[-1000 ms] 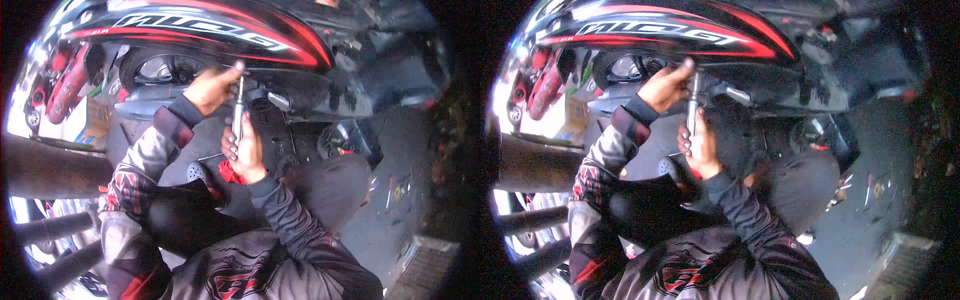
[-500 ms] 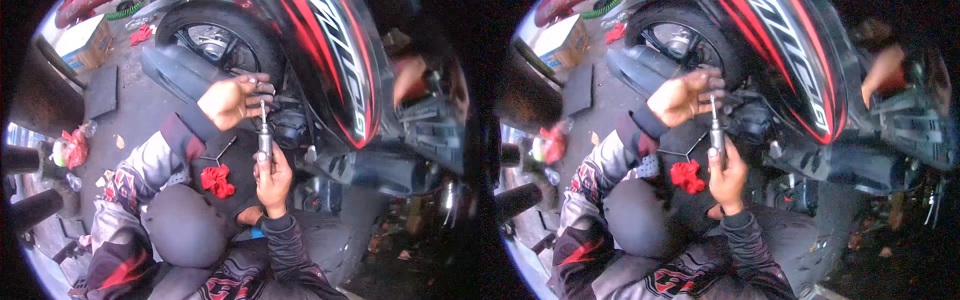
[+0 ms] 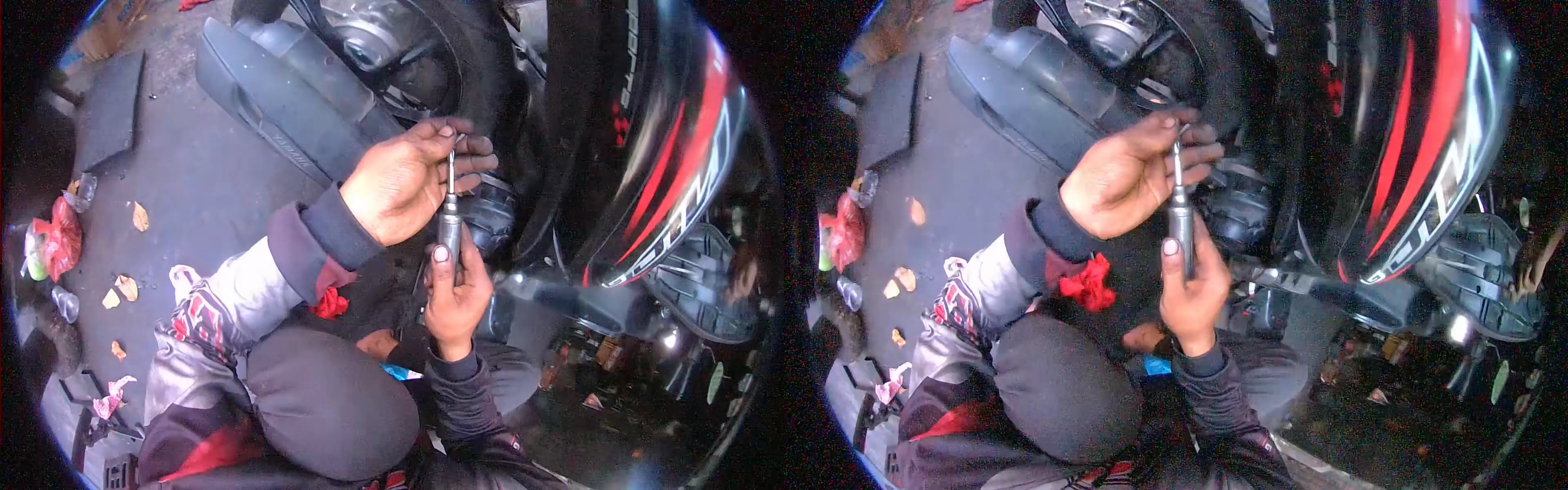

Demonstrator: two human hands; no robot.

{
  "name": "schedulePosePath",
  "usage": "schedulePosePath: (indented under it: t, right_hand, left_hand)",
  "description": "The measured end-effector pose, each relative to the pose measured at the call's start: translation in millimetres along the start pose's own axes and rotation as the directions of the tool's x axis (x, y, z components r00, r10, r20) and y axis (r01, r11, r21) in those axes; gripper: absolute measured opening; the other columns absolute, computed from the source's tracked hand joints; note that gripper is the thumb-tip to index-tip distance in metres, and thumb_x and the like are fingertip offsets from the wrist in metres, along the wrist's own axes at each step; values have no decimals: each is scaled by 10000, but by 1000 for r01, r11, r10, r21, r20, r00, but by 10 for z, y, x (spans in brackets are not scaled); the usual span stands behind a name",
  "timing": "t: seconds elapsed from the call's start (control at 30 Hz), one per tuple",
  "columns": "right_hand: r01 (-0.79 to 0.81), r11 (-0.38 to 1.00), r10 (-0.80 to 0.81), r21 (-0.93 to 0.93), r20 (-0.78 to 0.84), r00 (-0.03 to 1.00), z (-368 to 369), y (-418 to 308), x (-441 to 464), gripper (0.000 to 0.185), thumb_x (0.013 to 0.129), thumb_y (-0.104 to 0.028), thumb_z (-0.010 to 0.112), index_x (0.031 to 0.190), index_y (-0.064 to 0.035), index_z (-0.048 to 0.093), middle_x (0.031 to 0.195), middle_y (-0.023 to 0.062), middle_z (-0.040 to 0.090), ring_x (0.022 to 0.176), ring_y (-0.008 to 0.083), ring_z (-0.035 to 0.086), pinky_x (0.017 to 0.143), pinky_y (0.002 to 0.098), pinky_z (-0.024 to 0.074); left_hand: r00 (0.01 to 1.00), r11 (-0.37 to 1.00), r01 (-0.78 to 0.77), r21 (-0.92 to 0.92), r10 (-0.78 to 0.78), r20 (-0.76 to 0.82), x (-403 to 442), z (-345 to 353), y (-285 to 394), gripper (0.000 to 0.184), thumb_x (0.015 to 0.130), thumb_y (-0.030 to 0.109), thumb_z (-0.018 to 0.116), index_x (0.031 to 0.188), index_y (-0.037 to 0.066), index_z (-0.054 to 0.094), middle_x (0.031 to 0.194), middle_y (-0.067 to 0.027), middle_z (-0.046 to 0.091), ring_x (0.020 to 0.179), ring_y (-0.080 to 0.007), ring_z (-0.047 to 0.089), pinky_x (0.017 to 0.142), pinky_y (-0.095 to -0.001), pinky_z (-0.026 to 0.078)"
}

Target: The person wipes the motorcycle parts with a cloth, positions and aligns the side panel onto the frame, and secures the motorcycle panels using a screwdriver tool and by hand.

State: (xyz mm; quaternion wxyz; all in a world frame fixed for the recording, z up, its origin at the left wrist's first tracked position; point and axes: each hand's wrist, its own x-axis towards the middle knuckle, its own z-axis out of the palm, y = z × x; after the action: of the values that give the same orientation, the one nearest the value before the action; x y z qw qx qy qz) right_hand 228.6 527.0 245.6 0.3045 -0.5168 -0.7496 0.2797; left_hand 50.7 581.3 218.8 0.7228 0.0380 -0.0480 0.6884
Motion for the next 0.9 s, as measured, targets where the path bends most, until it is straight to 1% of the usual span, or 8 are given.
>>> schedulePosePath:
  t: [0.17,0.23,0.3,0.37,0.57,0.67,0.77,0.9]
  right_hand:
    - [-59,998,58,19,26,998,-77,-204,-16,457,1007,-213,596,1363,67,538,1020,129,676,768,134,622,701,266,510]
    - [-268,865,209,424,182,961,-83,-270,-9,470,1029,-221,553,1401,57,483,971,89,628,670,98,557,563,232,463]
    - [-292,817,205,498,223,953,-52,-216,-16,460,1047,-214,500,1426,40,436,947,77,596,651,104,536,499,240,437]
    - [-187,760,93,623,180,979,-157,-327,-110,453,1057,-205,467,1436,36,416,954,82,589,664,109,543,513,240,442]
    - [19,900,-30,435,20,999,36,-392,-6,487,1059,-233,493,1439,49,377,1097,91,603,904,146,592,800,287,488]
    - [-13,871,-2,490,30,1000,33,-386,123,442,1060,-241,507,1379,49,413,1210,103,593,1059,150,569,910,278,449]
    - [52,900,-52,434,-13,999,3,-334,310,392,1053,-224,533,1326,47,458,1287,108,572,1127,164,561,968,291,430]
    - [43,822,-35,569,-24,999,-11,-243,396,366,1008,-150,608,1294,44,490,1314,142,581,1188,208,573,999,351,448]
  left_hand:
    - [997,997,-70,-24,70,19,-6,96,-65,282,1017,99,521,1281,9,485,1196,-173,614,1159,-332,614,1007,-420,500]
    - [996,996,-88,-31,89,30,-10,136,-77,286,1018,98,517,1285,3,480,1187,-174,617,1150,-329,617,1009,-418,497]
    - [993,994,-108,-34,109,36,-19,208,-73,291,1019,97,514,1289,-3,474,1179,-175,619,1141,-325,620,1010,-416,495]
    - [988,991,-102,89,91,121,-98,513,-126,304,1018,100,512,1293,-21,465,1168,-177,622,1145,-317,621,1018,-414,488]
    - [980,959,-139,248,97,175,68,722,-86,297,988,150,599,1184,-68,554,1001,-160,702,901,-271,703,858,-355,562]
    - [979,757,-206,621,156,134,172,916,-92,236,943,167,672,1021,-55,671,887,-106,715,827,-181,694,770,-305,564]
    - [953,647,-299,702,241,183,355,916,-64,235,926,164,678,1005,-57,689,832,-108,723,748,-166,688,706,-296,565]
    - [914,555,-393,733,323,246,441,998,-78,210,900,156,688,958,-44,713,814,-125,732,723,-179,695,680,-312,559]
